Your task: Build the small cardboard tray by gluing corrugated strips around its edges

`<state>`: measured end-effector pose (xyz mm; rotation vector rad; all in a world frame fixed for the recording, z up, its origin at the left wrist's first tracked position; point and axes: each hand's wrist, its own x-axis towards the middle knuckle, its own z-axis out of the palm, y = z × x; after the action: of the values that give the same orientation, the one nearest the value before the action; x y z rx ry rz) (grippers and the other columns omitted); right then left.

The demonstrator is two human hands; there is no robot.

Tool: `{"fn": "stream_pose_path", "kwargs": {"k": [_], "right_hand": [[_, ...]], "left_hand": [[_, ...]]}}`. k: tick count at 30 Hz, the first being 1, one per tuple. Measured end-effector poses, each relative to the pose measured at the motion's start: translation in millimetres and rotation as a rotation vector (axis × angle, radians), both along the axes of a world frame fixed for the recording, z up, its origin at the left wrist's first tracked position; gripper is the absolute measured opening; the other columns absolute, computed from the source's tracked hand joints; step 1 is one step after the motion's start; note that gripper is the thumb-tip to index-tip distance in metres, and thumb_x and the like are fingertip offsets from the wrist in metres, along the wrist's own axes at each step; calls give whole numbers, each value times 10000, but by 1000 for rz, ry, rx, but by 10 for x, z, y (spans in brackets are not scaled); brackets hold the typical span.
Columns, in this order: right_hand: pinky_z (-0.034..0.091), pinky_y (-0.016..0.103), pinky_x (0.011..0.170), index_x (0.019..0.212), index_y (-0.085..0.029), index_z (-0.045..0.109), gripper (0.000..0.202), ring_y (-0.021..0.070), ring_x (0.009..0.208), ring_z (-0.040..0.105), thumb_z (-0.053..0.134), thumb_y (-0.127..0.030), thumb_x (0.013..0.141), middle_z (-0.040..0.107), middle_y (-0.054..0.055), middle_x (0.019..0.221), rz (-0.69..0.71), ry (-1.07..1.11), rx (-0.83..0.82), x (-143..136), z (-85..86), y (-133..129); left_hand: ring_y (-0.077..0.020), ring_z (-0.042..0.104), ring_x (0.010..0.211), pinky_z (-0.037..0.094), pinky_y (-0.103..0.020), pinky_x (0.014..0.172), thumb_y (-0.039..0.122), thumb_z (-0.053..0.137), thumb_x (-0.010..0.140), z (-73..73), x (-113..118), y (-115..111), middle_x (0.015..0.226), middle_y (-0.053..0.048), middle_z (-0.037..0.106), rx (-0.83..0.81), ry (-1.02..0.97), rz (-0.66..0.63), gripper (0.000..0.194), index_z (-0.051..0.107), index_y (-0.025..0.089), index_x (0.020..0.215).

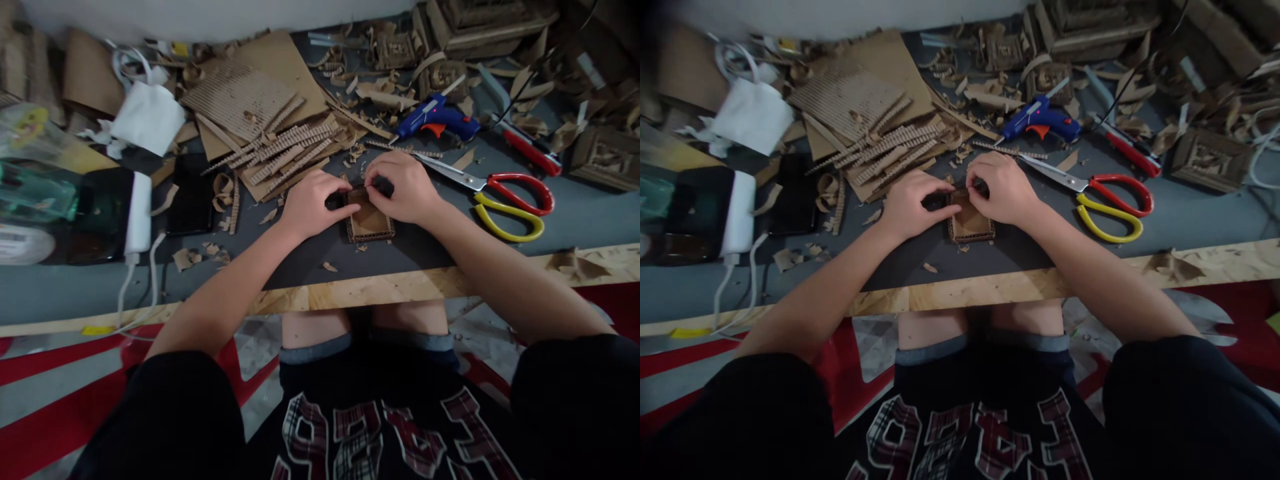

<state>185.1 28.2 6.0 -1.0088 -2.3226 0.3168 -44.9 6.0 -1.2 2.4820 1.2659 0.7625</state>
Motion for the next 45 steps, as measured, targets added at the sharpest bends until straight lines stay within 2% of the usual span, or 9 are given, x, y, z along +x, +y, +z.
{"fn": "stream_pose_path", "kwargs": {"k": [6,19,23,28,32,38,42,45], "right_hand": [[511,506,1019,827,-275,662,46,334,1096,647,618,-264,838,737,99,1067,-42,-58,-88,3,63,-20],[491,567,1071,908,-313,717,118,367,1199,605,630,-351,840,737,85,1161,-42,-162,-192,5,210,-50],[484,551,1090,834,-325,725,87,347,1177,627,640,-345,837,732,64,1168,10,-99,-138,82,249,-5],[495,558,1073,748,-309,732,168,329,1209,627,619,-363,860,701,53,1246,66,-103,13,235,266,110],[488,564,1074,733,-332,723,161,328,1237,607,633,-401,846,682,14,1307,66,-150,-7,275,259,141],[506,556,1033,724,-314,682,195,313,1211,620,575,-386,870,687,64,1300,59,-191,-33,214,246,111],[481,580,1000,691,-304,657,125,356,1185,619,642,-370,796,698,87,1275,24,-182,-51,185,215,120],[466,599,1014,699,-304,645,139,369,1210,600,627,-374,817,681,74,1294,19,-165,-66,176,217,100]], "left_hand": [[-280,680,1073,508,-466,1017,663,596,906,-7,-8,4,1090,-91,763,-30,9,11,539,747,205,1145],[-288,680,1080,508,-495,1015,636,572,938,-8,-18,-6,1089,-79,753,-15,39,2,511,772,227,1171],[-290,675,1089,499,-508,1029,641,580,934,-15,-19,5,1096,-80,754,-16,41,-5,503,779,240,1162],[-300,652,1156,478,-522,1070,679,543,937,-58,-15,18,1154,-86,750,-8,30,-2,545,765,252,1193],[-296,638,1194,474,-506,1094,704,509,940,-73,-15,22,1215,-85,738,-11,37,-8,582,740,263,1242],[-300,635,1178,479,-516,1080,699,517,938,-67,-16,33,1161,-85,748,-45,32,-26,565,757,261,1201],[-311,627,1179,477,-528,1077,700,531,929,-42,-16,29,1142,-87,750,-49,38,-22,556,768,262,1176],[-319,622,1187,477,-535,1073,685,532,937,-16,-17,20,1137,-89,753,-48,55,-13,551,769,251,1179]]}}
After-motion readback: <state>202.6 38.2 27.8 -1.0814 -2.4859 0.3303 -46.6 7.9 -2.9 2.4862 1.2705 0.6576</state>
